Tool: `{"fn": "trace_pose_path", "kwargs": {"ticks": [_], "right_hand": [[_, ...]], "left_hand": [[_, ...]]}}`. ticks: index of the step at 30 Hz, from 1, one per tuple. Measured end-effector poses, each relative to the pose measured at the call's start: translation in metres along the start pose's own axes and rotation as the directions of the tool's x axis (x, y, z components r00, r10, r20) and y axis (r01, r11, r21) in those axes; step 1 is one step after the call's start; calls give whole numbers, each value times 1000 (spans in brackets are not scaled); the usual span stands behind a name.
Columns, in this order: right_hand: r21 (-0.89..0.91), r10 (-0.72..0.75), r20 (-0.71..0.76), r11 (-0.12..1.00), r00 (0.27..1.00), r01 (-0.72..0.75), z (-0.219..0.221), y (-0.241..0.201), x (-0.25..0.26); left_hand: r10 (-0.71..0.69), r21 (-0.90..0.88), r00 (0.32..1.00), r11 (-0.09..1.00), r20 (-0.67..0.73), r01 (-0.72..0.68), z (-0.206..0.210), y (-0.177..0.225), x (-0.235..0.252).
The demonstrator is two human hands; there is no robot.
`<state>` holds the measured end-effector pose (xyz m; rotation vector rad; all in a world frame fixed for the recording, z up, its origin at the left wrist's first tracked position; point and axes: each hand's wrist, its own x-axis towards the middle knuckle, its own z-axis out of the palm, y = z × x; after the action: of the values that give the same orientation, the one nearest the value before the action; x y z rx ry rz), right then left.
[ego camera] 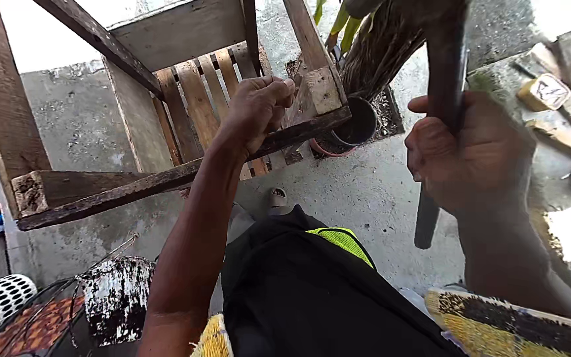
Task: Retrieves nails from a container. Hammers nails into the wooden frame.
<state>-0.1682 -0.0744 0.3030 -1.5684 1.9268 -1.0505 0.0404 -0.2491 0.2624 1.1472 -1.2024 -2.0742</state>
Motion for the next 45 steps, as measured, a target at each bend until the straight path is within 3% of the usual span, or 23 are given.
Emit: {"fn": "trace_pose_path", "kwargs": {"ticks": [5, 10, 13, 16, 24, 33, 41, 45], "right_hand": [[239, -24, 40, 971, 999, 14, 47, -31, 10], [361, -216, 204, 923, 955, 132, 129, -93, 4], [386, -322, 314, 903, 893, 190, 186, -132, -13], [362, -375, 397, 903, 838, 233, 248, -172, -39], [290, -386, 592, 921, 707, 261, 402, -283, -115], [260, -442, 638, 895, 631, 363, 495, -348, -118], [309, -508, 551, 861, 662, 404, 555, -385, -79], [377, -528, 523, 847, 669, 374, 581, -396, -68]], "left_hand": [[45, -245, 997, 969, 60, -29, -27, -11, -90], [54, -532, 996, 847, 72, -7, -68, -51, -173], [58, -668, 992, 734, -114, -120, -105, -70, -227], [103, -738, 944, 599, -312, -310, -159, -86, -280], [155, -676, 791, 438, -592, -592, -304, -118, -385], [176, -656, 704, 262, -688, -707, -389, -115, -406], [109, -459, 515, 325, -851, -827, -453, -82, -390], [96, -366, 444, 426, -891, -827, -484, -82, -382]]}}
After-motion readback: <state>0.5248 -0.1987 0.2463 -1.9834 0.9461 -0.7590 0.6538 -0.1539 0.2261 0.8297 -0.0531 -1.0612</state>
